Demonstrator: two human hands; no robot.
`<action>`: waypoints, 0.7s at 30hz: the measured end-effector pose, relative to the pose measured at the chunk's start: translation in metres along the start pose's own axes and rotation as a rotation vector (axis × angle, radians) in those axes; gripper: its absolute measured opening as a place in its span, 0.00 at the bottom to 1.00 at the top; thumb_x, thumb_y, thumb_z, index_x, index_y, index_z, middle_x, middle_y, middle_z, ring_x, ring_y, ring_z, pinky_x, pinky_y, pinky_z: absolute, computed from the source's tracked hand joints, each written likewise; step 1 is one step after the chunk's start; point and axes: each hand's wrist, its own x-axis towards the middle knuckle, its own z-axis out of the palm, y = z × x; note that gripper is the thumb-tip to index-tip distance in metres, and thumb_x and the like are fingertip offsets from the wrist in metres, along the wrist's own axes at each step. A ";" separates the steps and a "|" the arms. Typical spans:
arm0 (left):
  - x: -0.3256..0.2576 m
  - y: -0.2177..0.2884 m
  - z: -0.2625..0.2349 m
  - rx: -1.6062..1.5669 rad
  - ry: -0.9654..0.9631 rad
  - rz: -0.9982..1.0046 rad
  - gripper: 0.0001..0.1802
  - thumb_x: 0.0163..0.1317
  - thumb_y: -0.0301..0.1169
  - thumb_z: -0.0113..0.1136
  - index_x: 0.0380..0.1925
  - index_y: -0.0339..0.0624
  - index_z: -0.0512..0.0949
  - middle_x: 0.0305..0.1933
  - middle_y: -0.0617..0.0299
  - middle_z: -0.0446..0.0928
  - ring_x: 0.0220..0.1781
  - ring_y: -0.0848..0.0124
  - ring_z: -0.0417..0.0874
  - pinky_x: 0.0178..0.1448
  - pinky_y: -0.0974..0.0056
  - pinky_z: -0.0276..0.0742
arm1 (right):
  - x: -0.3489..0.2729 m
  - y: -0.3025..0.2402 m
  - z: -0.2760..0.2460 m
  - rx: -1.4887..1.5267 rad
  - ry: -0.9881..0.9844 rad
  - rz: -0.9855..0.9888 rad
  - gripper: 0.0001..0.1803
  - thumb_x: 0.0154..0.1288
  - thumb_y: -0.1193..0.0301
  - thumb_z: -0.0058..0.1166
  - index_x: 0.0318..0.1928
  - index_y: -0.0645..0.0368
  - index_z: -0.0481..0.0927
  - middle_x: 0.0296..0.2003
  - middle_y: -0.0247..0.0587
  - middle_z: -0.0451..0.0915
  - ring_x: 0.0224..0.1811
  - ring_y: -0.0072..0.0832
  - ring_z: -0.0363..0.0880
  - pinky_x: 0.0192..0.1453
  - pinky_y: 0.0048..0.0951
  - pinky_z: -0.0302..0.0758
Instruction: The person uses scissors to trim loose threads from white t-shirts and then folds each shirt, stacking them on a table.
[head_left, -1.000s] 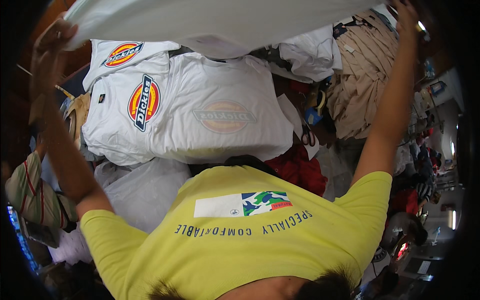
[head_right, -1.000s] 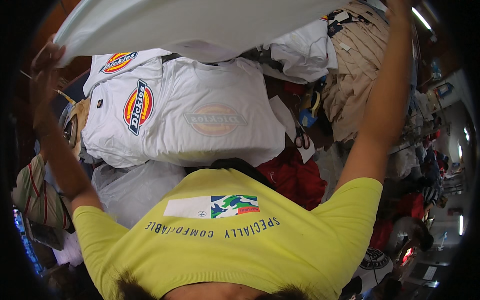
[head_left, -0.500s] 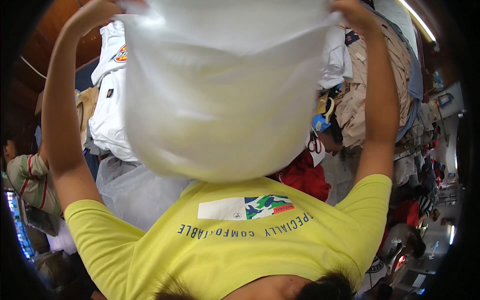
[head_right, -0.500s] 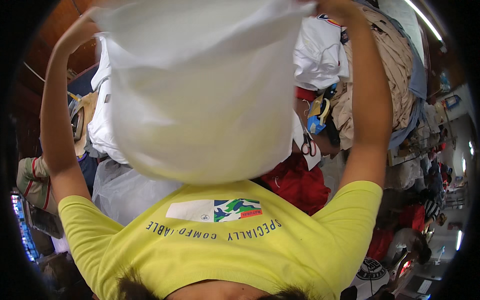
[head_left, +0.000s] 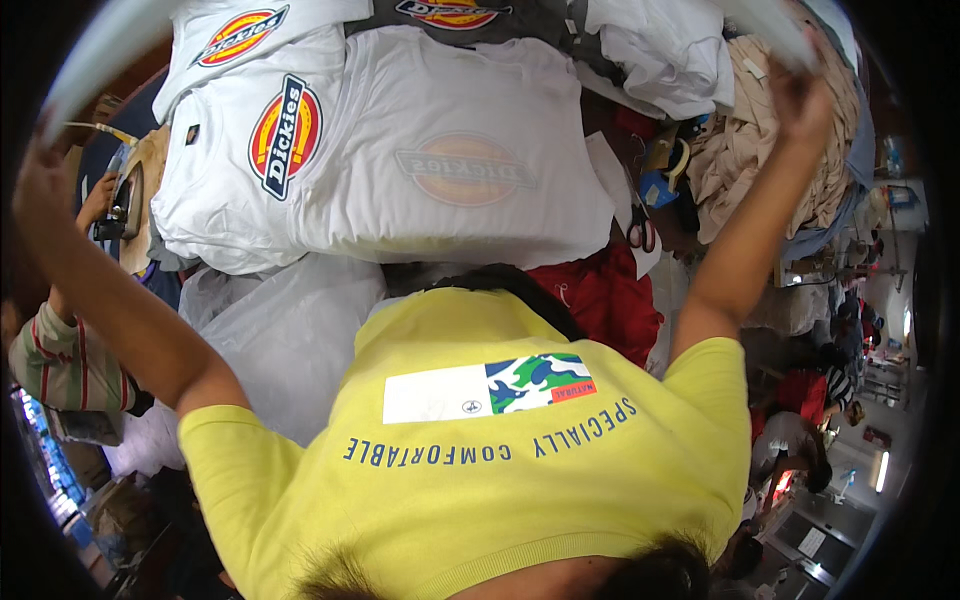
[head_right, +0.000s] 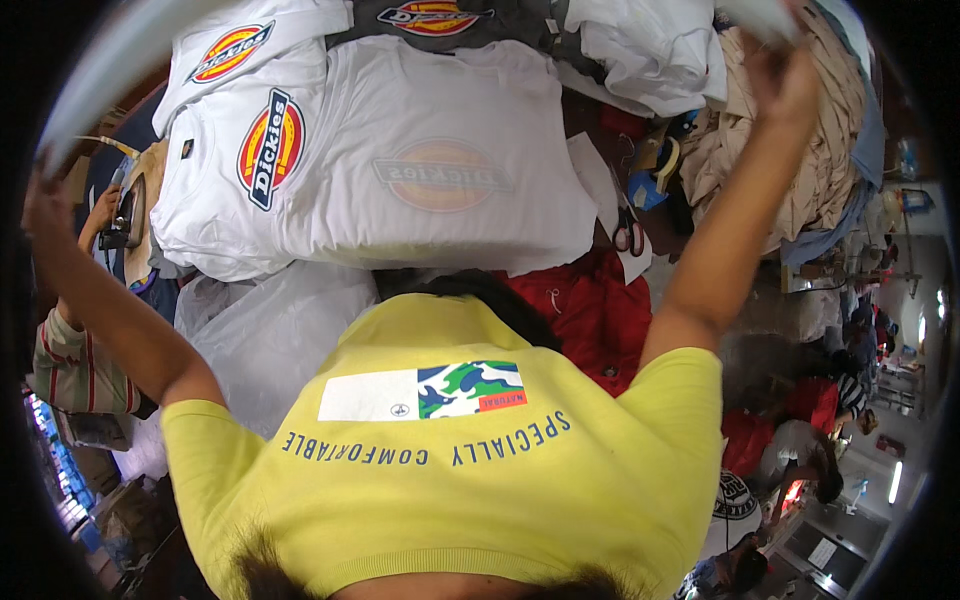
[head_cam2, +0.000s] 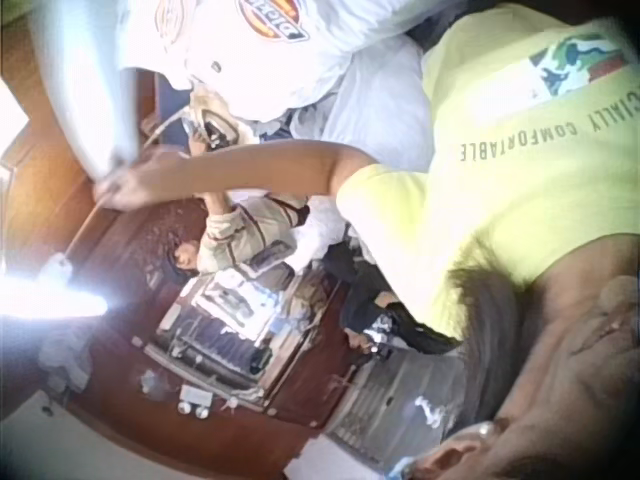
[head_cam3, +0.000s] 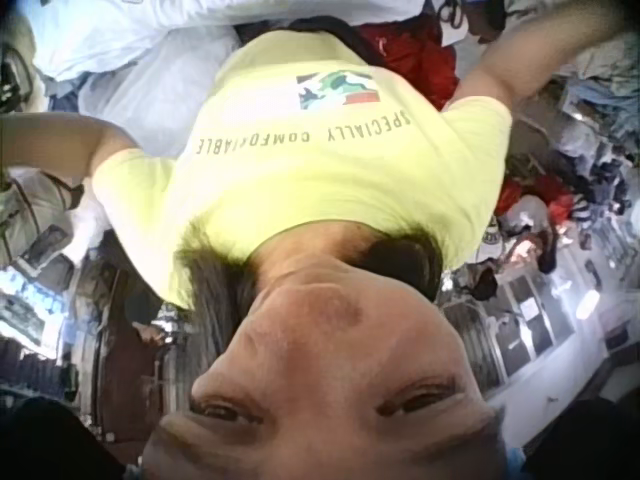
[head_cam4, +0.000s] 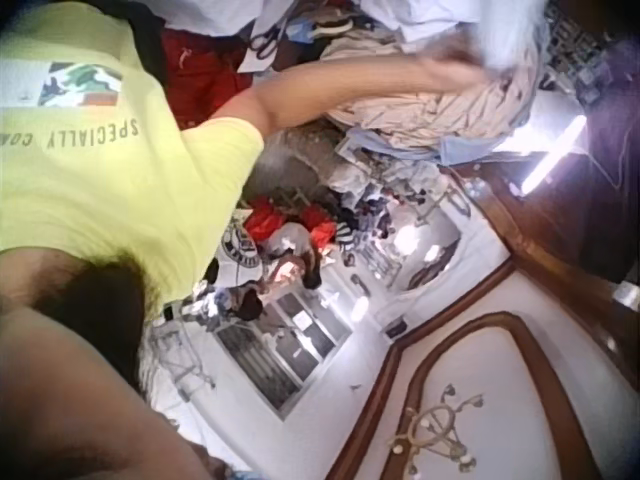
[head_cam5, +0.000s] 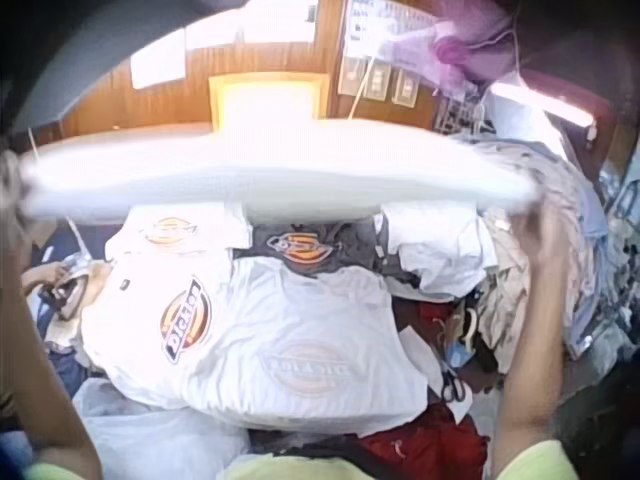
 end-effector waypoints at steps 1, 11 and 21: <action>-0.026 0.003 0.024 -0.156 -0.074 -0.054 0.08 0.59 0.23 0.53 0.39 0.43 0.71 0.45 0.58 0.73 0.47 0.73 0.74 0.53 0.72 0.68 | -0.024 0.050 0.021 -0.282 0.729 -0.202 0.14 0.68 0.70 0.42 0.50 0.57 0.74 0.50 0.50 0.73 0.51 0.39 0.73 0.51 0.40 0.76; -0.303 -0.042 0.179 -0.925 -0.349 -1.026 0.14 0.48 0.10 0.48 0.31 0.41 0.71 0.49 0.59 0.71 0.42 0.73 0.75 0.46 0.71 0.74 | -0.283 0.273 -0.055 0.028 1.123 0.392 0.21 0.50 0.91 0.40 0.46 0.64 0.71 0.47 0.50 0.71 0.49 0.39 0.73 0.52 0.35 0.73; -0.311 0.061 0.194 0.117 -0.105 -0.377 0.13 0.56 0.22 0.48 0.41 0.41 0.75 0.48 0.60 0.70 0.52 0.68 0.70 0.49 0.63 0.66 | -0.316 0.265 -0.019 -0.191 1.139 0.262 0.15 0.62 0.77 0.45 0.50 0.62 0.66 0.46 0.45 0.72 0.46 0.29 0.73 0.51 0.32 0.72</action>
